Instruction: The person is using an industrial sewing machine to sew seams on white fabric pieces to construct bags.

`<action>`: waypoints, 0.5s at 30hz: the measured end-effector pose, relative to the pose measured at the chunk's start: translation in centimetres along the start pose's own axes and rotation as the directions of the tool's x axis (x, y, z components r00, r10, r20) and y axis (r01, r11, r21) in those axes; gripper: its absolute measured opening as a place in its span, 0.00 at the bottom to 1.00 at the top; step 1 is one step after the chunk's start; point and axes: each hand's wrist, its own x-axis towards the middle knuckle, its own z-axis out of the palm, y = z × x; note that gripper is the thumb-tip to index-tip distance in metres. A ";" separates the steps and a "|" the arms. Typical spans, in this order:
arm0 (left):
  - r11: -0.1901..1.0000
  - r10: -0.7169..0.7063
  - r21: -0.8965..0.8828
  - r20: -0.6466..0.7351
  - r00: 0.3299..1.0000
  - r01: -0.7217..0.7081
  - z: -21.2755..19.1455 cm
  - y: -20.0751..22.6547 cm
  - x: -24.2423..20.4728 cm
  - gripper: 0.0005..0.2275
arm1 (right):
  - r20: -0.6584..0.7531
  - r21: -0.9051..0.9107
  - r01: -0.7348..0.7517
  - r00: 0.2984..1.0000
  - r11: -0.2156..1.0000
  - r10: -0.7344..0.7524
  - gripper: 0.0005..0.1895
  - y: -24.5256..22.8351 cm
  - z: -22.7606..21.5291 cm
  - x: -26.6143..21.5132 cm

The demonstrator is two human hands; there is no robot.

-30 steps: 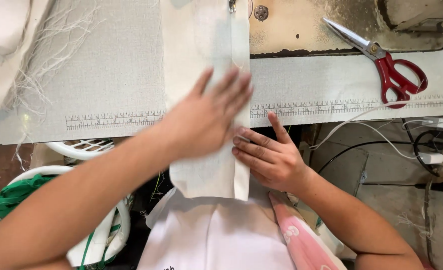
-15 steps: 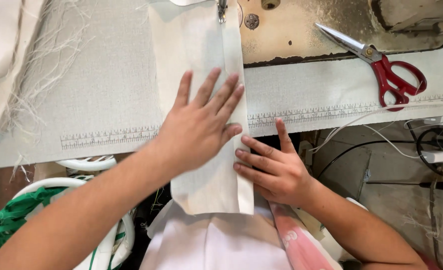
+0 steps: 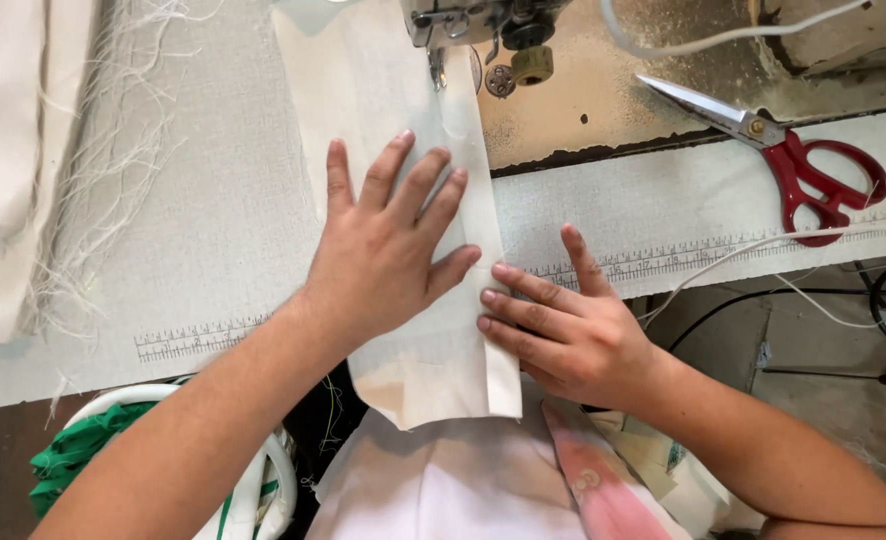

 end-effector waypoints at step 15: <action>0.995 0.040 0.091 0.068 0.997 -0.046 0.3 0.7 -1.4 0.31 | -0.077 -0.304 0.008 0.997 0.953 -0.032 0.11 -0.8 0.1 2.1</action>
